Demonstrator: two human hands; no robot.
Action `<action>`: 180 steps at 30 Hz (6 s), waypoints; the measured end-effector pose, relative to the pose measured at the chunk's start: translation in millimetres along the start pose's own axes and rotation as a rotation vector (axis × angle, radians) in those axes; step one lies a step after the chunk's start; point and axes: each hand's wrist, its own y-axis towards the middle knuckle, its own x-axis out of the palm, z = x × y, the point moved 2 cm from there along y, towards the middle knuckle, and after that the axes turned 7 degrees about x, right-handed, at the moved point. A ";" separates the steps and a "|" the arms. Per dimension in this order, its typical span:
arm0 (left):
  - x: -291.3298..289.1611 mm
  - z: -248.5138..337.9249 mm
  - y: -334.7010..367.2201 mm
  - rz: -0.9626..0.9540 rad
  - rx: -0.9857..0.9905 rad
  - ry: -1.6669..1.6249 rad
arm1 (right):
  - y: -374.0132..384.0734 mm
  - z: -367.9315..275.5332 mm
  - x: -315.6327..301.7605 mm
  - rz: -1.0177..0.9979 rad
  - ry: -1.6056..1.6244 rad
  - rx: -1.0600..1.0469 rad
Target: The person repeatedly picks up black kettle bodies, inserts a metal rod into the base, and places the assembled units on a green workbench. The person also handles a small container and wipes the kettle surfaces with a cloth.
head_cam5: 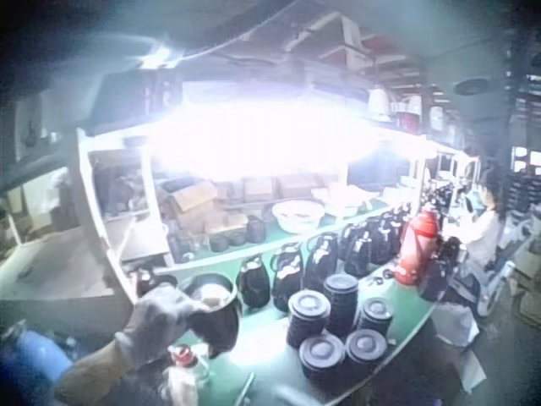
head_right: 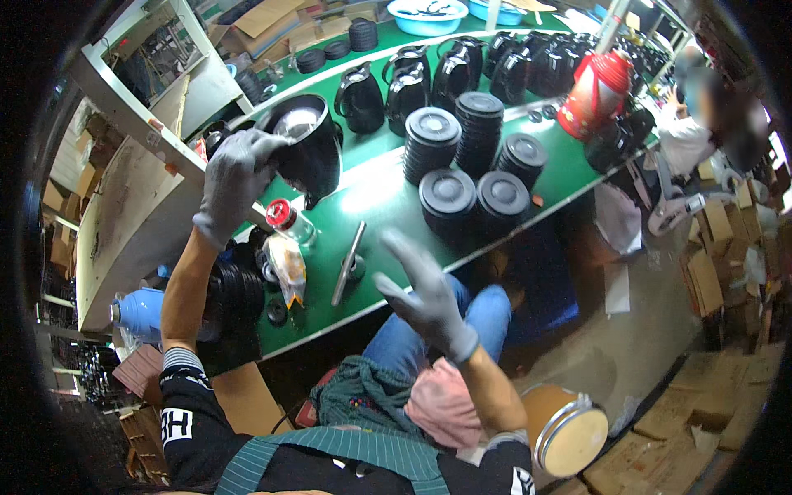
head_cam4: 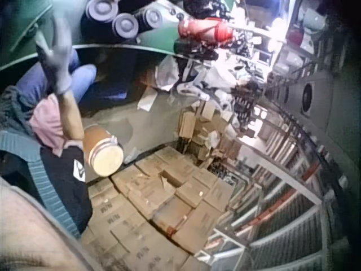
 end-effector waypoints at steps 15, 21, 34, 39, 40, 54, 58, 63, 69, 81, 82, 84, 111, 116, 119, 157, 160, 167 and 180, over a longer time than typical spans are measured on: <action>2.9 149.2 -137.8 0.065 -0.114 -0.817 | -119.9 -41.4 -23.4 0.099 -0.111 -0.088; 84.4 193.0 -211.7 -0.048 -0.589 -1.465 | -156.2 -25.0 -23.4 0.250 0.233 0.162; 189.6 180.2 -261.2 -0.200 -0.617 -1.424 | -76.1 -8.2 -48.9 -0.322 0.391 0.352; 205.6 189.8 -281.9 -0.269 -0.525 -1.379 | 45.3 106.1 -103.4 0.289 -0.412 0.255; 208.2 190.5 -281.6 -0.282 -0.503 -1.379 | 63.1 138.1 -116.4 0.410 -0.854 0.252; 218.3 206.0 -288.0 -0.360 -0.421 -1.376 | -11.5 93.0 -75.1 0.413 0.414 0.068; 212.1 209.6 -273.3 -0.375 -0.408 -1.404 | -93.9 39.1 -20.9 0.026 -0.044 -0.069; 196.6 210.8 -261.6 -0.395 -0.394 -1.462 | -126.5 25.9 -16.9 0.083 0.007 -0.108; 175.1 212.6 -255.6 -0.390 -0.489 -1.544 | -152.4 14.4 -16.2 0.155 0.078 -0.139; 72.4 171.7 -180.5 0.069 -0.341 -1.309 | -173.8 -1.2 -36.9 0.022 0.108 0.412; 83.3 173.2 -191.0 0.023 -0.464 -1.417 | -166.7 -9.8 -40.4 0.016 0.076 0.383; 95.0 180.8 -202.4 -0.093 -0.710 -1.635 | -165.1 -20.9 -34.4 0.210 -0.279 0.039; 105.4 183.8 -216.3 -0.127 -0.582 -1.612 | -170.6 -13.3 -11.9 0.049 0.007 0.039; 24.7 187.6 -142.1 0.086 0.366 -0.794 | -157.0 -20.4 -15.7 0.045 0.353 0.653; 43.7 183.3 -156.8 0.072 0.125 -0.989 | -169.5 -11.8 -25.2 -0.022 0.351 0.807; 89.3 218.2 -112.4 -0.470 -0.266 -1.411 | -180.8 52.8 -5.5 0.203 0.870 0.557; 58.1 252.0 -104.6 -0.595 0.125 -1.314 | -171.0 46.0 -10.7 0.246 1.308 0.626; 0.2 318.2 -107.5 -0.558 0.165 -0.647 | -156.0 97.7 -8.8 0.106 0.785 0.469; 98.0 258.5 -111.1 -0.345 -0.138 -1.396 | -231.4 38.1 -18.9 0.131 0.965 0.243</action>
